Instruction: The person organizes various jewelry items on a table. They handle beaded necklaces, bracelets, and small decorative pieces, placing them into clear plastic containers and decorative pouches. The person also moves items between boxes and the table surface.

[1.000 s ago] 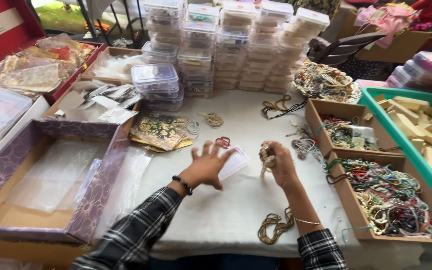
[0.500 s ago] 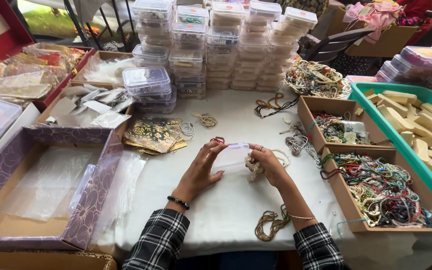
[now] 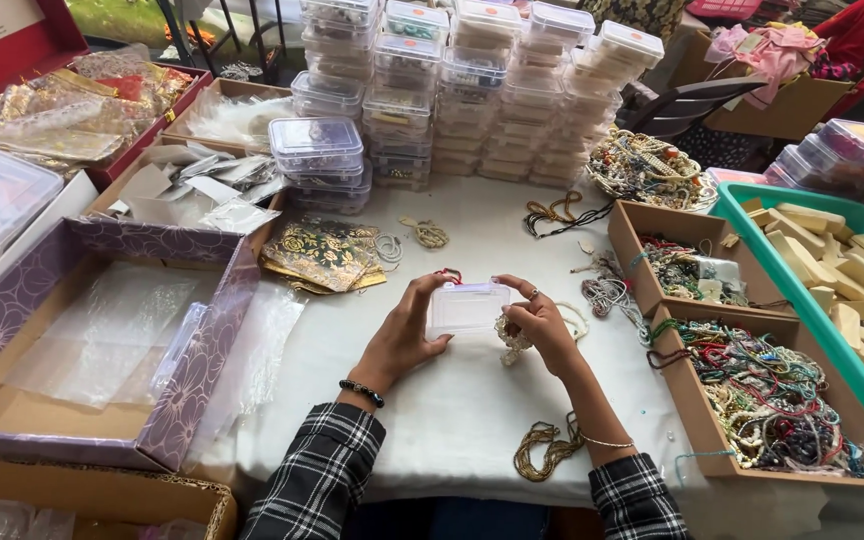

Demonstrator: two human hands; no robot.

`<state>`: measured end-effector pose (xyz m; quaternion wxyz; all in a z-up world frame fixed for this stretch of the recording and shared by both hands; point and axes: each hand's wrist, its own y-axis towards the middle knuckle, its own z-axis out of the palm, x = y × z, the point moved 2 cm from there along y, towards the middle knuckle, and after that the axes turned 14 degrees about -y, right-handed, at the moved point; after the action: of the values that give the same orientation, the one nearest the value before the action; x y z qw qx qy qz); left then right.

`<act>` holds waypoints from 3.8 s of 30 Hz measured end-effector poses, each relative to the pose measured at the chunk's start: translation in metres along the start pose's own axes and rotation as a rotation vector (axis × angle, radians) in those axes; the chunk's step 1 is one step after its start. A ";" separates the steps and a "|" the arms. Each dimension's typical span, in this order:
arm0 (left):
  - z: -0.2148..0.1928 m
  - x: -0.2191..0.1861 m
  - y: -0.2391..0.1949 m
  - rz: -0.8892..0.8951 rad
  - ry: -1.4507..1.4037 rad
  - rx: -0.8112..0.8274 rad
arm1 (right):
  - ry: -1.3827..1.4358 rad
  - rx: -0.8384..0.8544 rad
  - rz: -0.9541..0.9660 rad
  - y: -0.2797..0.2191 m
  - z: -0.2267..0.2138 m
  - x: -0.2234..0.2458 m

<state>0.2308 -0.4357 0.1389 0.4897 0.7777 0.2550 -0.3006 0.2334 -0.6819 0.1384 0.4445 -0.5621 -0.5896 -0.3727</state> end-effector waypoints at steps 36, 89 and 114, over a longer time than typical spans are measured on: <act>-0.001 0.028 -0.002 -0.269 -0.035 0.128 | 0.507 -0.168 -0.489 -0.003 -0.061 -0.011; 0.009 0.027 -0.013 -0.247 0.178 0.240 | 0.535 -0.109 -0.698 0.007 -0.066 0.051; 0.015 0.038 -0.014 -0.314 0.155 0.246 | -0.327 0.184 -0.344 -0.019 -0.015 0.027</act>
<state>0.2438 -0.4404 0.0982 0.3172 0.8030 0.3715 -0.3413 0.2171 -0.6885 0.1699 0.3227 -0.4633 -0.7720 -0.2919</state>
